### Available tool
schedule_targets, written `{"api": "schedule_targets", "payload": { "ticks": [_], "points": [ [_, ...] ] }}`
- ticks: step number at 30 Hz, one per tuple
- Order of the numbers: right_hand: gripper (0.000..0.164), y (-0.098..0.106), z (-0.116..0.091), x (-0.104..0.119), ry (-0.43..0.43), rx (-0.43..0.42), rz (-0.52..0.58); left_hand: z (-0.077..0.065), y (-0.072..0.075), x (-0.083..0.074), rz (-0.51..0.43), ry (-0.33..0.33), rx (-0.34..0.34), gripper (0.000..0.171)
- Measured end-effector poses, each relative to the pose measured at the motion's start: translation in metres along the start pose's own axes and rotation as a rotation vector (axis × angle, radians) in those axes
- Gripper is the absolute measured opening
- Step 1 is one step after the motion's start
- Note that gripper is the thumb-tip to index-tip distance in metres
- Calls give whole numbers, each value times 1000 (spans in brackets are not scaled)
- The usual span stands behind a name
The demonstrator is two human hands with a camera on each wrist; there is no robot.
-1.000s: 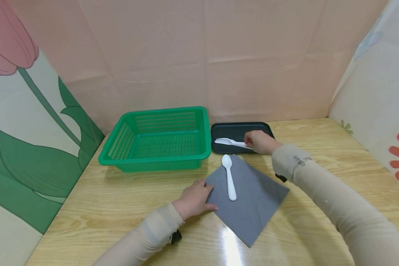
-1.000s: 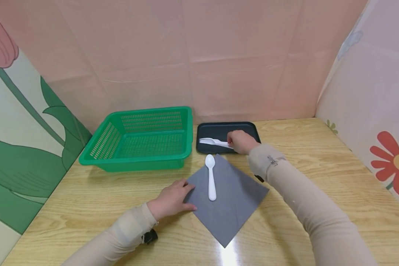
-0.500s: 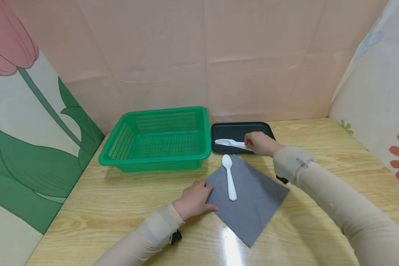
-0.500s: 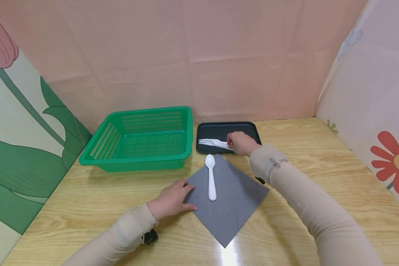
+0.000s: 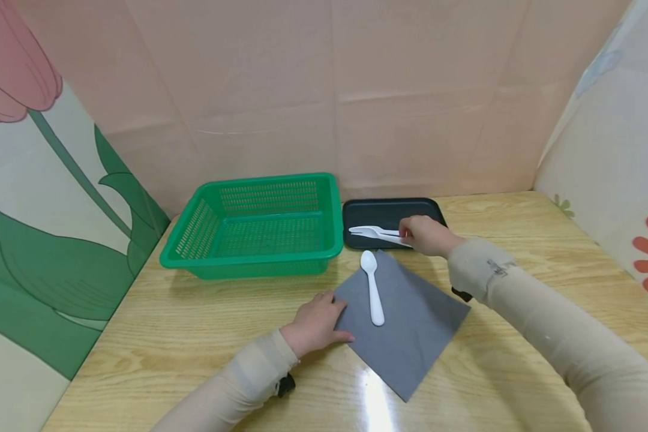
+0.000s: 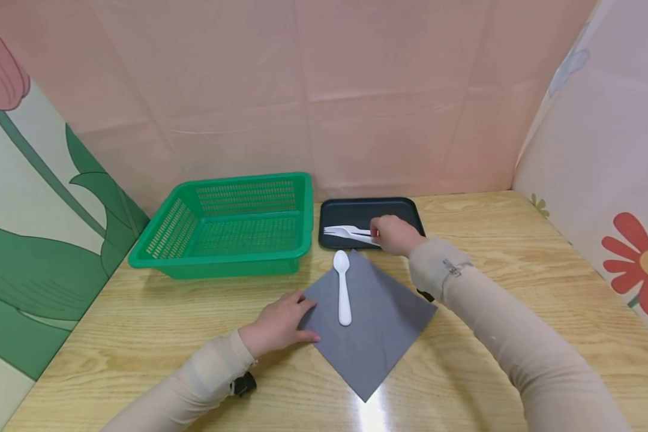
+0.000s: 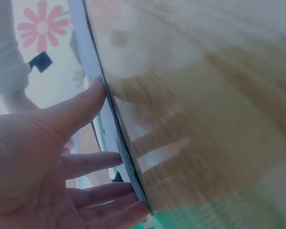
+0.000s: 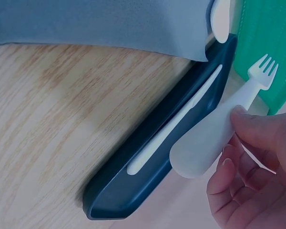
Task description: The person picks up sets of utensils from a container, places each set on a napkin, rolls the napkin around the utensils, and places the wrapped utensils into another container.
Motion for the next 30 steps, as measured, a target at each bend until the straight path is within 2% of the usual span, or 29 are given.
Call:
{"api": "schedule_targets", "payload": {
  "ticks": [11, 30],
  "points": [
    [7, -2, -1, -6, 21, -29, -9, 1, -1, 0, -8, 5, 13, 65],
    [8, -3, -8, -6, -12, -6, 24, 1, 0, 0, -23, 0, 12, 65]
  ]
}}
Point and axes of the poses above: each hand's wrist, its own z-axis towards the middle knuckle, its own y-axis out of the back of the hand, x = y × z, the point moved 6 cm from there along z, towards the middle knuckle, and after that the axes turned 10 degrees about -y, right-handed, at the moved point
